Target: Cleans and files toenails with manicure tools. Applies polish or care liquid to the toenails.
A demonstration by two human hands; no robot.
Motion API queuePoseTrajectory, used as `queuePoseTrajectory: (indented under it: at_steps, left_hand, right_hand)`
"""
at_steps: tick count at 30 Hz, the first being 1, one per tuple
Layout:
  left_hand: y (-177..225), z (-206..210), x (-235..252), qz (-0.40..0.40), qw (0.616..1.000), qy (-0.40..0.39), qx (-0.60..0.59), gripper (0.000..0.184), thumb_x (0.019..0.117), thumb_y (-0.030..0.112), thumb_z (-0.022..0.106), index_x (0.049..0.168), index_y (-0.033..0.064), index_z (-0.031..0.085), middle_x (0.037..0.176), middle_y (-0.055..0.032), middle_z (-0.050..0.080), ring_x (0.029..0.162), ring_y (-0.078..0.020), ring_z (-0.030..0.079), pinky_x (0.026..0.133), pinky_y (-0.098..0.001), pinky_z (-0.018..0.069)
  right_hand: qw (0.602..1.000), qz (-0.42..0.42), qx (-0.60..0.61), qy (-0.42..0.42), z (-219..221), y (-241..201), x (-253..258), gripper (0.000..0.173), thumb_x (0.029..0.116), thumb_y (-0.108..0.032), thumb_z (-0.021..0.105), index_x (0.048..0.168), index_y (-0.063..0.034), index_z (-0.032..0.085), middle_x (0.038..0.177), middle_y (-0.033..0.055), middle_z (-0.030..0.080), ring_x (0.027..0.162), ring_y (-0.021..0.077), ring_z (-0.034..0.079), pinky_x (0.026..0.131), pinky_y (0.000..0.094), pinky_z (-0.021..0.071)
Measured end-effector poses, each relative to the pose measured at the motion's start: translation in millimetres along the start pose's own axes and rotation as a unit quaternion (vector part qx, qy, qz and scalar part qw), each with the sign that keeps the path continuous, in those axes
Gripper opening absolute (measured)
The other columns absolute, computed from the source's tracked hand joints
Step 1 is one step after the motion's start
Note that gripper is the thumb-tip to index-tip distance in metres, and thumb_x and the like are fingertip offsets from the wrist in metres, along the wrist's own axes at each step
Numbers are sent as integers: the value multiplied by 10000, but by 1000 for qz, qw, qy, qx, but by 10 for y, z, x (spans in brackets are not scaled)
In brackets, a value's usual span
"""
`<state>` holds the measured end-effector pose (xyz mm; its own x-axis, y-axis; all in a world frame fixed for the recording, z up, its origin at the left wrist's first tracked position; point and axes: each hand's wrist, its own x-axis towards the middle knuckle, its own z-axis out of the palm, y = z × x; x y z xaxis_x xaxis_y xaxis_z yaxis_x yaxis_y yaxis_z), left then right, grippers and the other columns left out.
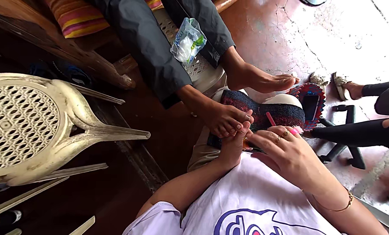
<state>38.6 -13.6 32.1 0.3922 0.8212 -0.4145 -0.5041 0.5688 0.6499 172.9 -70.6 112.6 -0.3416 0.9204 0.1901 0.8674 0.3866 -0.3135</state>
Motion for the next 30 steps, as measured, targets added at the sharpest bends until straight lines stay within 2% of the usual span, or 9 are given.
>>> queuePoseTrajectory:
  at_steps: [2,5,7,10,15,20,23,26,30]
  left_hand:
    - [-25,-15,24,8,1000,-9,-1,187,1016,47,502,953,48,678,706,12,682,649,-45,652,670,-210,561]
    - [-9,-13,27,6,1000,-5,6,191,1004,26,505,992,40,695,771,12,703,700,-41,662,707,-208,567]
    - [-5,-10,27,4,1000,-2,17,207,1003,21,502,937,69,692,788,22,707,738,-30,671,714,-193,561]
    - [-38,-35,61,18,1000,-18,16,228,1001,30,504,863,72,681,712,5,696,662,-49,661,689,-208,562]
    - [-67,-97,90,32,997,-56,42,177,1014,61,515,1006,46,692,696,22,672,652,-44,648,678,-204,557]
    - [-59,-84,98,27,997,-54,56,178,1011,75,539,1091,32,692,745,29,671,696,-48,649,709,-220,565]
    - [-60,-71,104,26,996,-58,57,169,1013,71,516,975,56,680,666,29,652,650,-53,644,687,-221,561]
    - [-56,-64,95,27,997,-49,59,167,1008,74,534,954,75,692,672,40,654,671,-52,652,706,-220,562]
    - [-69,-64,112,29,997,-53,56,163,1007,82,555,1070,52,702,702,28,663,679,-58,654,703,-217,568]
  right_hand:
    - [1000,3,21,17,42,31,-26,233,1061,-262,558,1127,-110,723,834,80,717,837,262,682,772,387,521]
    - [998,24,63,-3,33,36,-47,221,1059,-195,552,1221,-133,688,1139,131,716,1068,285,678,869,411,550]
    - [996,39,74,10,59,63,-54,274,1039,-285,593,1224,-106,686,1024,88,743,975,242,690,844,374,541]
    - [987,39,148,37,98,102,-68,169,1024,-133,589,1115,-108,730,910,68,708,934,181,652,860,297,497]
    - [972,71,218,47,152,173,-117,175,992,-168,649,1123,-87,731,983,46,737,990,107,652,902,228,498]
    - [972,76,222,8,141,179,-147,205,1017,-196,628,1195,-151,719,1168,92,695,1132,166,638,976,319,521]
    - [966,83,240,57,156,187,-155,186,984,-190,676,1125,-76,719,978,39,730,959,86,646,883,230,505]
    - [955,88,276,61,180,215,-158,190,967,-126,673,1137,-67,731,999,33,727,990,68,650,909,224,521]
    - [945,102,300,78,184,259,-180,202,957,-153,667,1119,-52,733,996,28,732,968,57,657,874,227,541]
